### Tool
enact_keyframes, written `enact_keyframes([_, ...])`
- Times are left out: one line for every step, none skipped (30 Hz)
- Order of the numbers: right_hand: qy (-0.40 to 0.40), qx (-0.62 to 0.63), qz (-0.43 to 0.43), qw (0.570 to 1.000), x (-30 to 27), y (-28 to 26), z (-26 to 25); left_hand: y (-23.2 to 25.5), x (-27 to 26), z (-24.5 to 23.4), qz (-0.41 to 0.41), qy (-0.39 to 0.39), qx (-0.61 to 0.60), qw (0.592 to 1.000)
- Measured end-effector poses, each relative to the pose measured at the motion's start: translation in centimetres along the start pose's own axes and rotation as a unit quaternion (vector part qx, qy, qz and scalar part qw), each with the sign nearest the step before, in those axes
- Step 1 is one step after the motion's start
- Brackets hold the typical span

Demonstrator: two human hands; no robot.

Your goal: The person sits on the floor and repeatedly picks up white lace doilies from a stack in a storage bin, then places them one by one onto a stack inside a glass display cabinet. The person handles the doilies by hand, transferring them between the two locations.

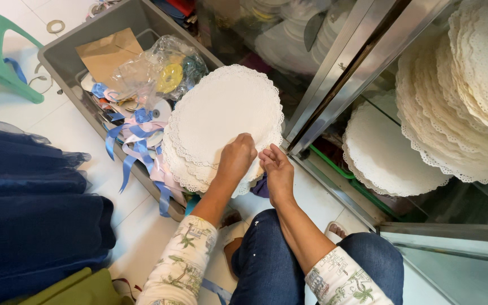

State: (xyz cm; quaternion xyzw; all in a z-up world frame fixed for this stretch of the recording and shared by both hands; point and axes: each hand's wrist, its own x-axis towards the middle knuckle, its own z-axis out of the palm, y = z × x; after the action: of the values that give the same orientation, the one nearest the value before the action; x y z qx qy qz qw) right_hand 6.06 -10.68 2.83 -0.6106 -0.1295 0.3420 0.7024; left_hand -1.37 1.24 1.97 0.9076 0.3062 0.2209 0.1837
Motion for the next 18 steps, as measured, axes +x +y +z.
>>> enact_keyframes([0.0,0.001,0.001,1.0,-0.1,-0.2,0.1,-0.2,0.0,-0.4,0.0,-0.001,0.001,1.0])
enact_keyframes([-0.001,0.006,-0.002,1.0,-0.2,-0.4,0.3,-0.4,-0.1,-0.8,-0.029,-0.02,-0.032,0.999])
enact_keyframes([-0.001,0.01,-0.004,1.0,-0.2,-0.5,0.4,-0.6,-0.1,-1.1,-0.057,-0.038,-0.064,0.996])
enact_keyframes([0.0,0.011,-0.003,1.0,-0.4,-0.9,0.5,-0.4,-0.3,-1.6,-0.057,-0.039,-0.064,0.996])
enact_keyframes([0.002,0.006,-0.003,1.0,-0.6,-1.3,0.6,-0.2,-0.5,-2.1,-0.069,-0.053,-0.075,0.993])
enact_keyframes([0.003,0.001,-0.003,1.0,-0.8,-1.7,0.7,-0.1,-0.8,-2.5,-0.082,-0.066,-0.085,0.991])
enact_keyframes([0.004,0.002,-0.001,1.0,-0.9,-2.0,0.6,0.0,-0.9,-2.7,-0.083,-0.067,-0.085,0.991])
enact_keyframes([0.012,-0.006,-0.009,1.0,-1.0,-2.4,0.7,0.0,-1.1,-3.0,-0.092,-0.066,-0.103,0.988])
enact_keyframes([0.02,-0.014,-0.016,1.0,-1.1,-2.7,0.7,0.0,-1.3,-3.2,-0.102,-0.066,-0.122,0.985])
enact_keyframes([0.02,-0.014,-0.015,1.0,-1.3,-3.1,1.0,0.4,-1.4,-3.9,-0.102,-0.066,-0.122,0.985])
enact_keyframes([0.016,-0.005,-0.01,1.0,-1.6,-3.4,1.3,0.8,-1.5,-4.6,-0.105,-0.063,-0.13,0.984])
enact_keyframes([0.013,0.005,-0.006,1.0,-1.9,-3.9,1.5,1.2,-1.5,-5.2,-0.106,-0.059,-0.137,0.983])
enact_keyframes([0.014,0.005,-0.006,1.0,-1.9,-3.8,1.5,1.5,-1.6,-5.4,-0.105,-0.06,-0.137,0.983])
enact_keyframes([0.009,0.008,-0.001,1.0,-1.9,-3.7,1.5,1.8,-1.7,-5.6,-0.101,-0.051,-0.132,0.985])
enact_keyframes([0.004,0.011,0.003,1.0,-1.9,-3.6,1.5,2.0,-1.9,-5.9,-0.097,-0.043,-0.126,0.986])
enact_keyframes([0.004,0.011,0.004,1.0,-1.8,-3.4,1.3,2.0,-2.0,-5.6,-0.098,-0.043,-0.126,0.986])
enact_keyframes([0.014,0.018,0.008,1.0,-1.6,-3.2,1.1,1.9,-2.1,-5.3,-0.086,-0.028,-0.098,0.991])
enact_keyframes([0.024,0.025,0.011,0.999,-1.4,-3.0,0.9,1.8,-2.1,-5.1,-0.072,-0.011,-0.071,0.995])
